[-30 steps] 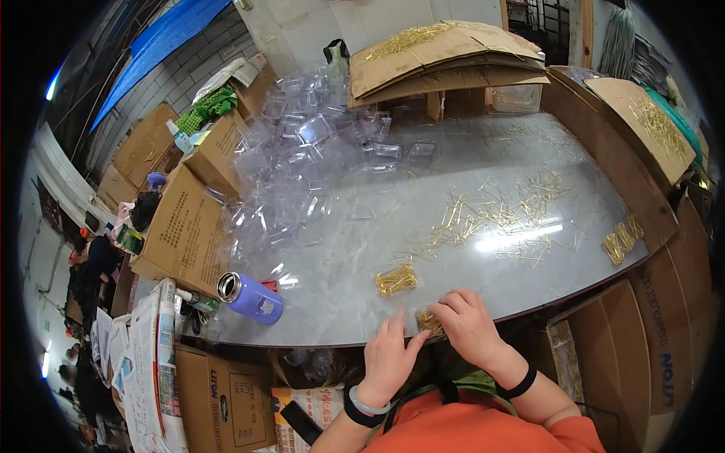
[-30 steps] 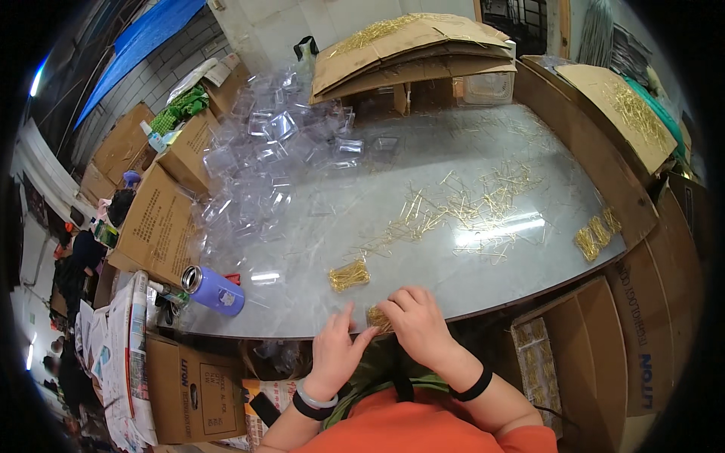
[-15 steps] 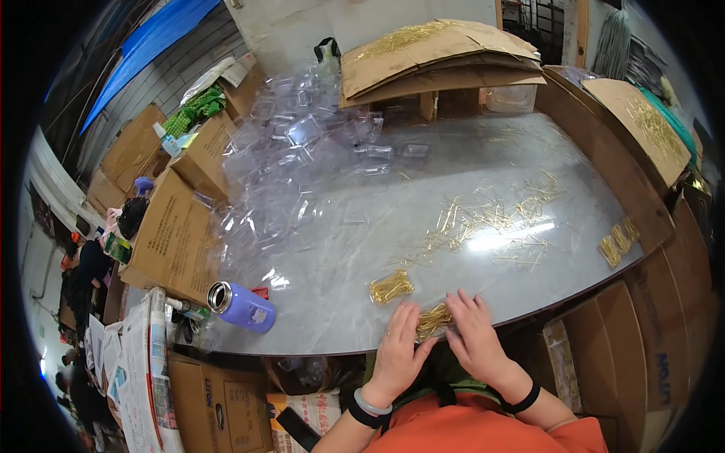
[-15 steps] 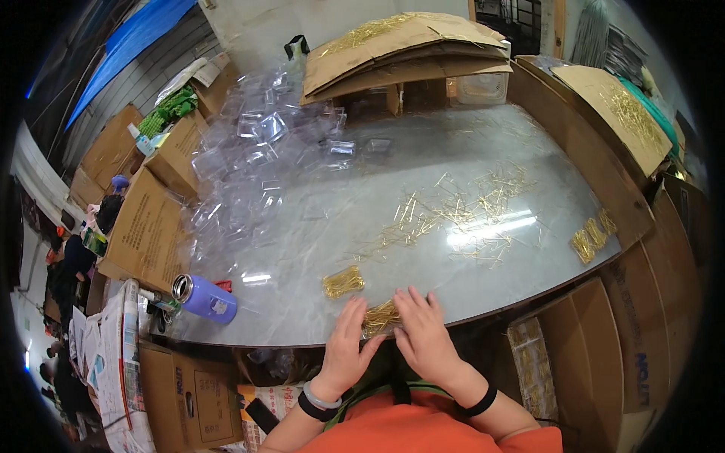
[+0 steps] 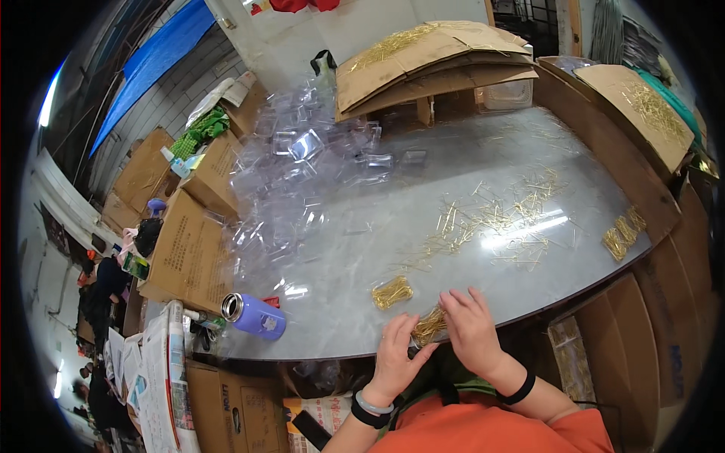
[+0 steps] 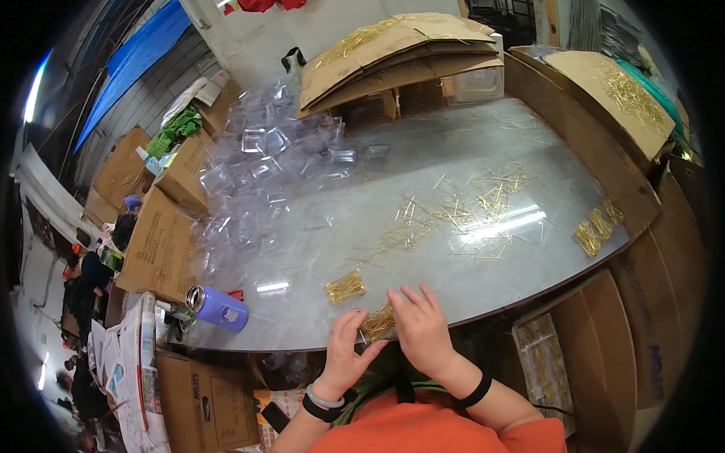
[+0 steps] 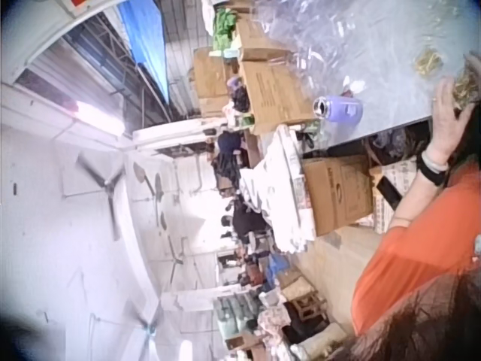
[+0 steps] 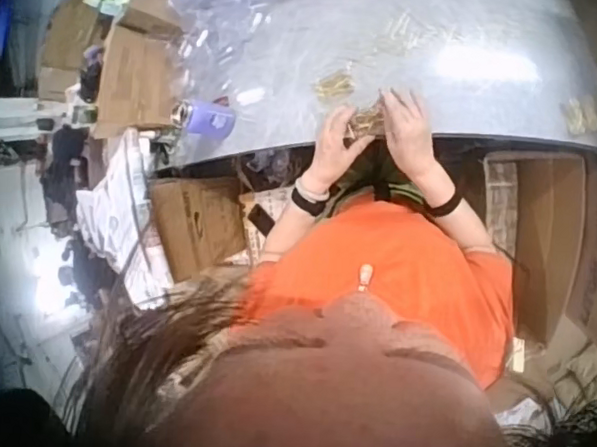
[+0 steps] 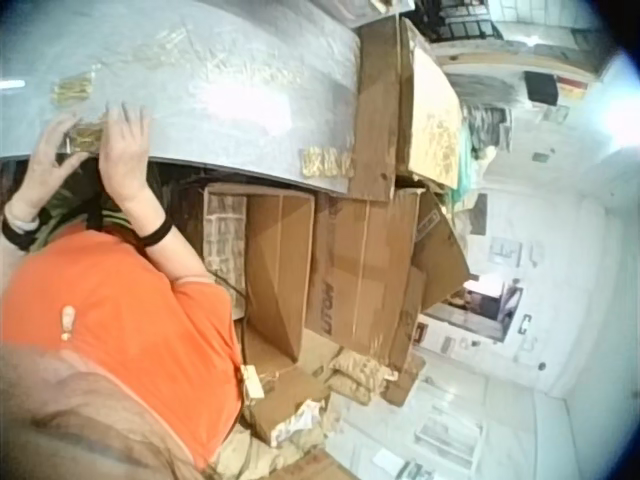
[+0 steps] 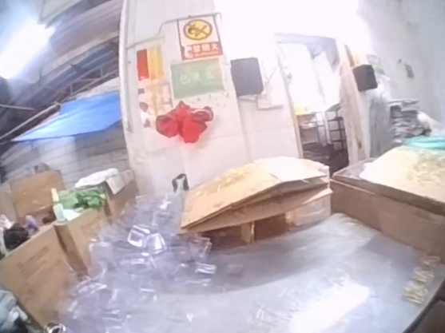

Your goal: Sorting and packing small gold components into cases and then into a cardboard shipping box.

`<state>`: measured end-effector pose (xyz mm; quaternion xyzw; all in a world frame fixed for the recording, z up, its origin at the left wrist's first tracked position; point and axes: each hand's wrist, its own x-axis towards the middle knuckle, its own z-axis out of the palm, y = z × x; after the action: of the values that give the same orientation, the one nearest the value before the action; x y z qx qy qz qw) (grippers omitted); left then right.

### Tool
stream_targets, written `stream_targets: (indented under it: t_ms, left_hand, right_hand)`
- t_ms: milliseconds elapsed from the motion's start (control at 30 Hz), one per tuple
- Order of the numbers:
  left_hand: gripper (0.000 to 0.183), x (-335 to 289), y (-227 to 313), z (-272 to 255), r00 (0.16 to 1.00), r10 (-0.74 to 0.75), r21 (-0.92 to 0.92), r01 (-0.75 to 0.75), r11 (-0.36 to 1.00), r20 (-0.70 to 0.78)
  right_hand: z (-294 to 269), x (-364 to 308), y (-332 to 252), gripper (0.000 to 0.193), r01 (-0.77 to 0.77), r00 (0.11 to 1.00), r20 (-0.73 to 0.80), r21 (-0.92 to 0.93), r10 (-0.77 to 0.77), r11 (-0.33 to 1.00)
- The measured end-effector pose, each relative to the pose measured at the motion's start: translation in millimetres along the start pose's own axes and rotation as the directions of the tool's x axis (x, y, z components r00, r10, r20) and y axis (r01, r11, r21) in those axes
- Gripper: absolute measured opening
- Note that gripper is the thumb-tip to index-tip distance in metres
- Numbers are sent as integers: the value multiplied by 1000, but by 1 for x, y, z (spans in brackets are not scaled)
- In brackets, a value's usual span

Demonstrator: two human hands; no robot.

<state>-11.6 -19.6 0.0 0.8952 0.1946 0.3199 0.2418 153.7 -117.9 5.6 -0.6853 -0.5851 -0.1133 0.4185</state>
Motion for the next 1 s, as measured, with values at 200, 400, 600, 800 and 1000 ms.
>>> stream_targets:
  t_ms: [200, 400, 600, 800, 1000]
  left_hand:
    - [63, -1, 8, -2, 995, -87, 21, 86, 996, 47]
    - [70, -5, 0, 0, 999, -42, 2, 42, 999, -3]
    - [71, -6, 5, 5, 996, -41, -3, 41, 999, -83]
    - [61, -4, 10, 4, 998, 20, 110, -14, 994, -60]
    - [55, -2, 7, 7, 999, 37, 139, -36, 990, -5]
  right_hand:
    - [-12, -12, -6, 66, -32, 982, 185, 59, 21, 998]
    - [-12, -6, 0, 68, 14, 964, 260, 127, -47, 992]
    - [-5, -8, 2, 58, -83, 996, 42, 222, 75, 972]
    - [-6, -15, -5, 53, 15, 998, 57, 117, -21, 993]
    - [-8, -10, -5, 55, -35, 999, 17, 184, 32, 982]
